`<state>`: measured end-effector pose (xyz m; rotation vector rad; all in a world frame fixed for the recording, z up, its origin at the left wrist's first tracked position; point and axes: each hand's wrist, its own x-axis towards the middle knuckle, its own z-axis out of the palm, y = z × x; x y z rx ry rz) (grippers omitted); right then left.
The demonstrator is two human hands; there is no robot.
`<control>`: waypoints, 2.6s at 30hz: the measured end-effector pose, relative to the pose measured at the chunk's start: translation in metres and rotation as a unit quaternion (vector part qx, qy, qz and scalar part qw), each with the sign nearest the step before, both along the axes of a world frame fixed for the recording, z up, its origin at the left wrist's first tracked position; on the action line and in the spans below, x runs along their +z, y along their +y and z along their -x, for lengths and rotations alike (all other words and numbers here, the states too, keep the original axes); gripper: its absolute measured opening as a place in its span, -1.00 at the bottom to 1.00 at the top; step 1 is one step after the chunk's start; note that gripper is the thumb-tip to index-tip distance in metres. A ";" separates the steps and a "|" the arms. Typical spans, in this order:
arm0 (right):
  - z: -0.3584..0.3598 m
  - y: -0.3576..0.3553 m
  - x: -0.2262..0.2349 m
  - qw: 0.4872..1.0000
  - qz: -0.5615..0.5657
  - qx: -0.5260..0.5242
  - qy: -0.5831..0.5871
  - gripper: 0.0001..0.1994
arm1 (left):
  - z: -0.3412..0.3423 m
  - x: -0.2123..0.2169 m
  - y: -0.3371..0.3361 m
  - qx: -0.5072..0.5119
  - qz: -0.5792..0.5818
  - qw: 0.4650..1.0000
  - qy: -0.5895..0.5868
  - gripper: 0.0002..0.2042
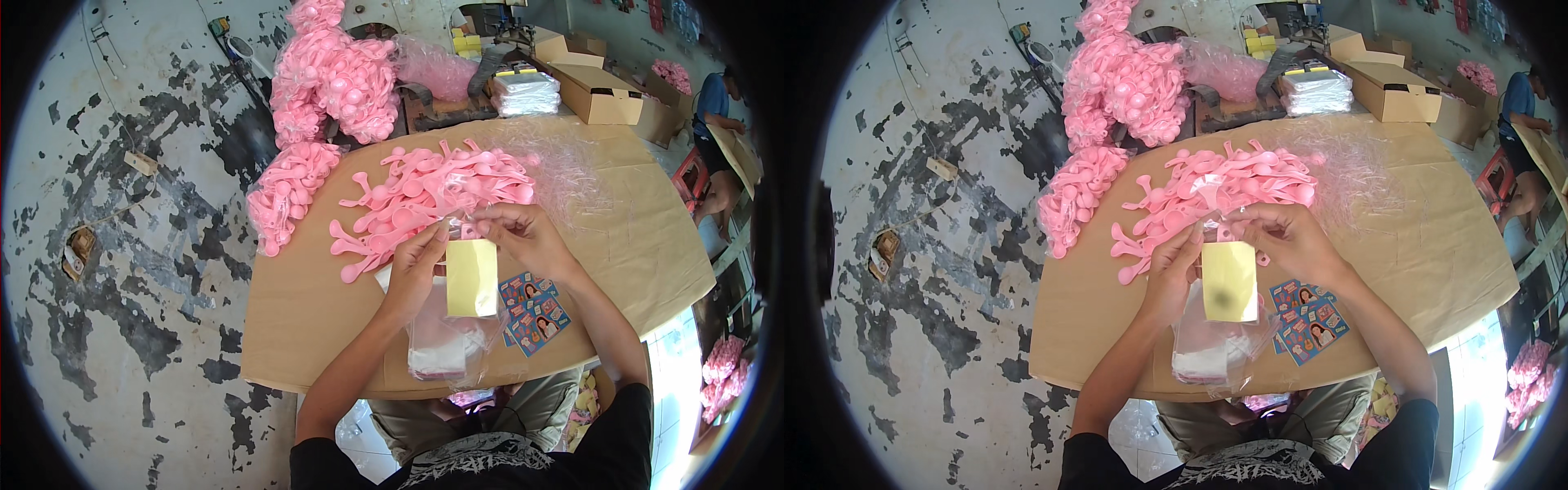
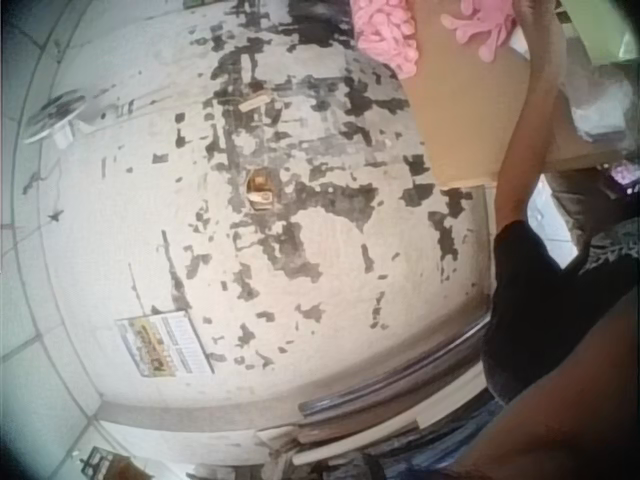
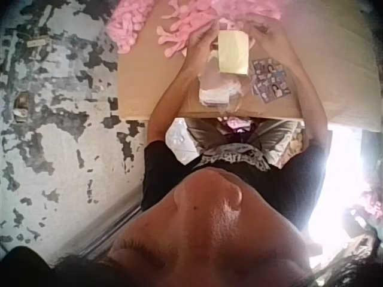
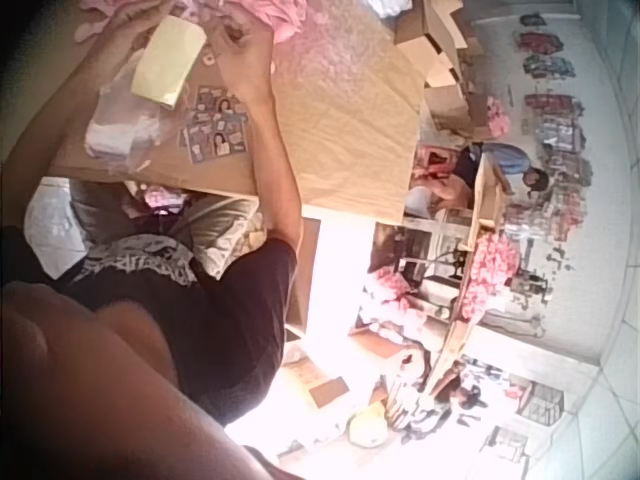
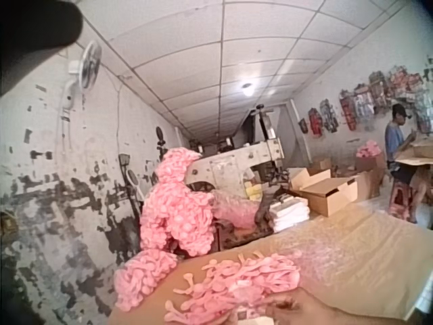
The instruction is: The person repeatedly picks up pink plastic spoons and small printed cards, places them into clear plastic bags, and seals them. The person also handles yellow sticky notes and stacks the sealed packages on the table.
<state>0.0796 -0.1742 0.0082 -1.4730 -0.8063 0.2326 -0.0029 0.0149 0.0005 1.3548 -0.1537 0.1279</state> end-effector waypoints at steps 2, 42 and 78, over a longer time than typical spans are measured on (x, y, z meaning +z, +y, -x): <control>-0.001 0.000 0.002 1.000 0.001 -0.005 -0.010 -0.75 | 0.000 0.003 0.003 0.008 -0.028 1.000 -0.007 -0.59; 0.006 -0.010 0.021 0.972 0.174 -0.011 -0.160 -0.72 | -0.006 -0.008 0.011 0.008 -0.122 0.982 -0.143 -0.71; -0.219 -0.044 -0.033 0.751 0.476 -0.250 -0.383 -0.74 | -0.021 -0.029 0.021 0.181 -0.431 0.837 -0.284 -0.88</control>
